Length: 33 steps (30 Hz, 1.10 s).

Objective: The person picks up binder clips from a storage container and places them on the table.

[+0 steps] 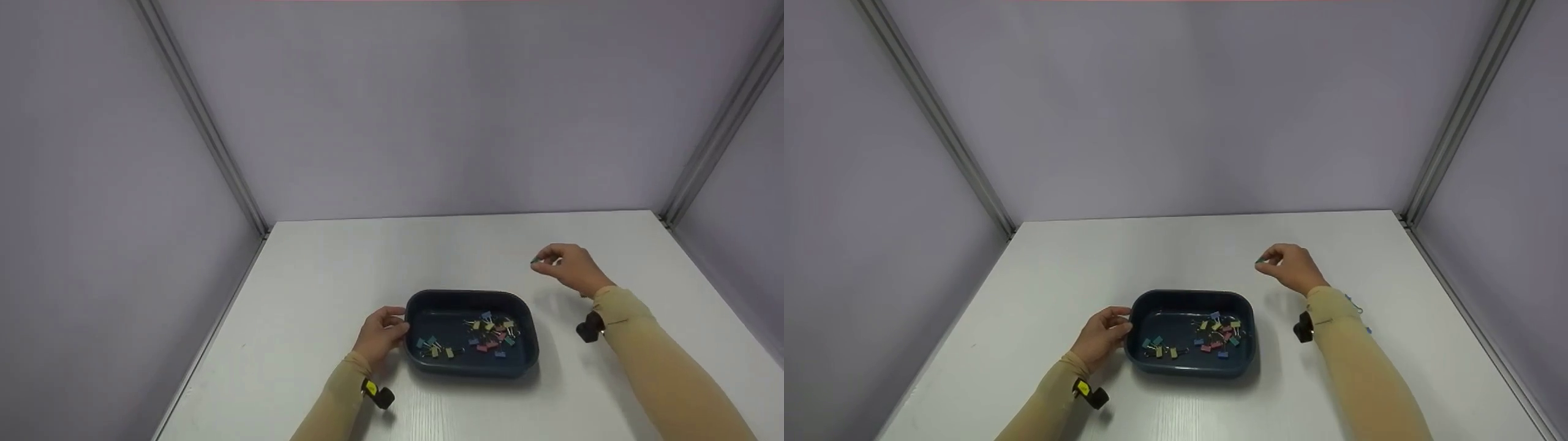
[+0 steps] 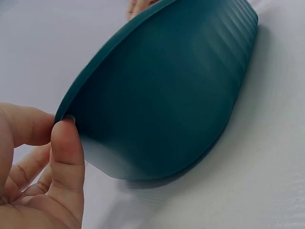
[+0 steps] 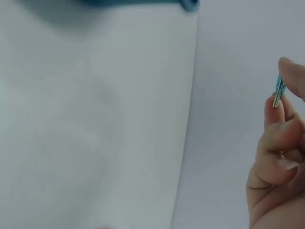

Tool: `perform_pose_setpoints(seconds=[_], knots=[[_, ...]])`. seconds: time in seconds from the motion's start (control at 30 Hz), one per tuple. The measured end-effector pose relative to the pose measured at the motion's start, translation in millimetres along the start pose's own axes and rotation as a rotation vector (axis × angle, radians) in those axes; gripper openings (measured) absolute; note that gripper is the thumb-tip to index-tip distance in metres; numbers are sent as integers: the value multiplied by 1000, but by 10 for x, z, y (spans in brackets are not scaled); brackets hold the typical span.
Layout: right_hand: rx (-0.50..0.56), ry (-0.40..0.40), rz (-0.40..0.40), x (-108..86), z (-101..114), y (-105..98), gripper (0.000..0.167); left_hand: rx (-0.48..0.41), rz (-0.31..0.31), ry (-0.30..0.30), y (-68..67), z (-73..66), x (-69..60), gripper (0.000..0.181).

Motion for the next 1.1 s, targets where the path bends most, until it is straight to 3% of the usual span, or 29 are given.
perform_pose_setpoints(seconds=[0.27, 0.6, 0.83, 1.1], knots=[[-59, 118, -84, -237, -586, -296, 50, -40, -5, 10, 12, 4, 11, 37], [-32, 271, -164, -470, -1142, -386, 55, -52, -17, -4, 0, 18, 24, 36], [-8, 370, -172, -598, -1379, -323, 56, -21, -11, -20, -14, 26, -11, 35], [-36, 390, -159, -613, -1395, -297, 57, -23, -4, -10, -14, 26, -29, 35]])
Point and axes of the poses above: each hand's wrist, its own x-axis towards the middle knuckle, its own y-axis out of the palm, z = x × y, the point moved 8 cm from there along x, towards the middle knuckle, and after that the axes turned 10 degrees about z, right-handed, at the moved point
